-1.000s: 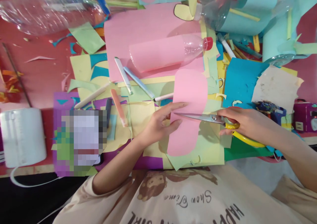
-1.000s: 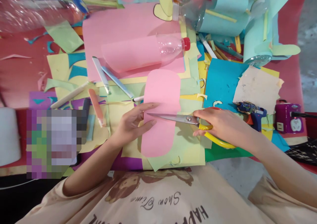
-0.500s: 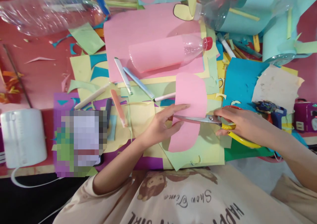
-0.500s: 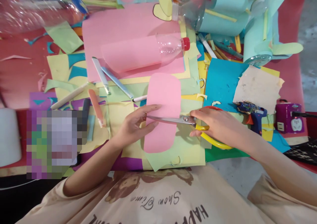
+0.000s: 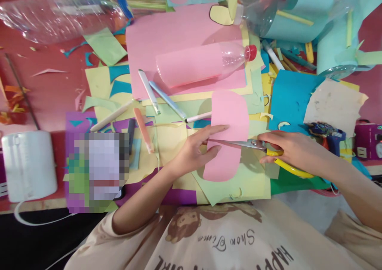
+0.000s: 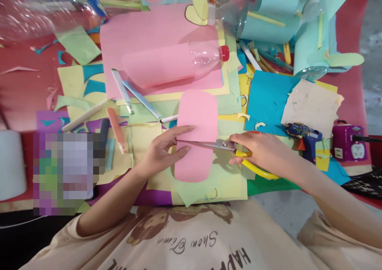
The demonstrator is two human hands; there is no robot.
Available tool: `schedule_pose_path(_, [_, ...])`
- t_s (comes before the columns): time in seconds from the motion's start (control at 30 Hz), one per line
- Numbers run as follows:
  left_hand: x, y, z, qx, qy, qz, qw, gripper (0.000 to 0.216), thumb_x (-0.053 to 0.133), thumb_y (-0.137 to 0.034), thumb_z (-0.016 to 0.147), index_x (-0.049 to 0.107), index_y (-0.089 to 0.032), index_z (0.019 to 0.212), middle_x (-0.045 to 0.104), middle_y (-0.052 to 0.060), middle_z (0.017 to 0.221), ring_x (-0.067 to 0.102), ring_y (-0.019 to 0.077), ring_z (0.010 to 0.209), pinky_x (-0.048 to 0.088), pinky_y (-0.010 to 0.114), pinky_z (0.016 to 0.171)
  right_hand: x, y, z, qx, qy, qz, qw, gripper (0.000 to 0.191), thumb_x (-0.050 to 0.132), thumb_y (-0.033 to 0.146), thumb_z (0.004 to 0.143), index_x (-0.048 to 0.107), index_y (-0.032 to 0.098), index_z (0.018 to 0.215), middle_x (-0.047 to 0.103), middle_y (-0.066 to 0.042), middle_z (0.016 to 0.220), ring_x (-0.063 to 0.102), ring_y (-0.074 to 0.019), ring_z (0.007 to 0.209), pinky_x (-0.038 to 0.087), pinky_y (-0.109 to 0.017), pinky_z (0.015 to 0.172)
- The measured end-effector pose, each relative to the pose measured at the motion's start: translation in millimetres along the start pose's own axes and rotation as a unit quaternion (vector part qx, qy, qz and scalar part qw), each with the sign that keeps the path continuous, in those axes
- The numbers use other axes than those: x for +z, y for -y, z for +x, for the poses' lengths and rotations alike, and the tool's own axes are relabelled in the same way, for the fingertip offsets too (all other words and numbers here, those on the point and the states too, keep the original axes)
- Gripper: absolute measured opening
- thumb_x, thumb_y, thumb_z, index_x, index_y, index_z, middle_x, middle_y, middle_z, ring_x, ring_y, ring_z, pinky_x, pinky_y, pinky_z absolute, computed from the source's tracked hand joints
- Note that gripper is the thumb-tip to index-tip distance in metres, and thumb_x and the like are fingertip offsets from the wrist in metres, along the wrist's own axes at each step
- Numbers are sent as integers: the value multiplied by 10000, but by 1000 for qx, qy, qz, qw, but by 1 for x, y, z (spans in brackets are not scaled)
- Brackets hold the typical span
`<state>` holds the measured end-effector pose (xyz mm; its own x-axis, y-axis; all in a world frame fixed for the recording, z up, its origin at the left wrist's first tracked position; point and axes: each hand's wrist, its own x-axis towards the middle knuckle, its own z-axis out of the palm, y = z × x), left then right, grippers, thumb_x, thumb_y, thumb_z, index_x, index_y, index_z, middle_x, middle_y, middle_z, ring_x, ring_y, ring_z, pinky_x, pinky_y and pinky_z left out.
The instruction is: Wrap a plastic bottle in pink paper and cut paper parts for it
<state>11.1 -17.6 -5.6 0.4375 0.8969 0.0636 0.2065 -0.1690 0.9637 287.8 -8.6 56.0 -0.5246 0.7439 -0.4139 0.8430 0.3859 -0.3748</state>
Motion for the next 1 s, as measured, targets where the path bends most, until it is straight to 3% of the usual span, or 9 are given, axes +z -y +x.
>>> schedule_pose_path(0.1, [-2,3,-1,-28,-22,4,999,459,572,-153,833,562,-253,1280,616,52,1309,605,194,1158,562,286,896,3,0,-1,4,-21,-15,1000,479,457,635,863,659,231,1023,660,-41,735,566,-163,563,377,-240,501])
schedule_pose_path(0.17, [-4,5,1,-48,-67,-2,997,441,579,-175,838,561,-248,1272,608,54,1316,607,195,1153,578,251,821,5,0,-3,27,-49,-26,998,504,399,635,885,655,214,991,646,-54,729,550,-166,546,379,-251,500])
schedule_pose_path(0.27, [-8,5,5,-72,-144,-9,987,378,600,-202,830,587,-214,1207,625,68,1280,663,165,1021,579,205,718,5,0,-6,103,-112,-34,988,497,412,627,879,637,191,961,642,-79,719,586,-206,578,391,-274,507])
schedule_pose_path(0.37, [-12,2,9,-86,-175,5,981,307,622,-221,813,625,-195,1119,668,56,1197,685,116,836,563,178,639,3,-3,-9,184,-121,-35,975,446,470,582,867,606,191,1032,666,-99,714,637,-263,629,393,-290,504])
schedule_pose_path(0.5, [-13,-1,11,-85,-168,28,982,254,613,-230,821,646,-192,1071,692,46,1136,677,147,942,570,211,713,4,-9,-12,241,-110,-23,964,401,506,468,843,573,206,1139,705,-106,811,663,-296,678,401,-302,497])
schedule_pose_path(0.6, [-14,-1,10,-71,-163,13,984,238,608,-237,828,657,-191,1057,702,47,1120,663,172,1029,570,246,788,9,-13,-10,258,-128,-17,957,473,528,387,808,539,183,1234,715,-122,921,676,-304,767,445,-322,549])
schedule_pose_path(0.73, [-15,-2,10,-62,-163,-11,985,194,625,-306,841,702,-201,986,740,37,1033,685,165,981,557,250,818,16,-18,-6,277,-150,-10,949,528,532,366,822,509,152,1305,696,-157,1059,677,-330,903,497,-374,664])
schedule_pose_path(0.9, [-13,0,10,-88,-163,-7,983,138,678,-321,805,725,-206,866,754,33,902,699,155,879,552,250,810,24,-25,-4,268,-200,-33,942,585,579,387,809,494,138,1332,708,-166,989,680,-336,865,509,-395,673])
schedule_pose_path(1.0, [-10,6,7,-95,-111,-16,989,124,664,-306,810,715,-210,869,741,36,912,690,159,875,554,253,776,27,-26,-4,253,-212,-50,943,555,566,393,833,506,127,1316,703,-167,979,679,-320,848,511,-383,663])
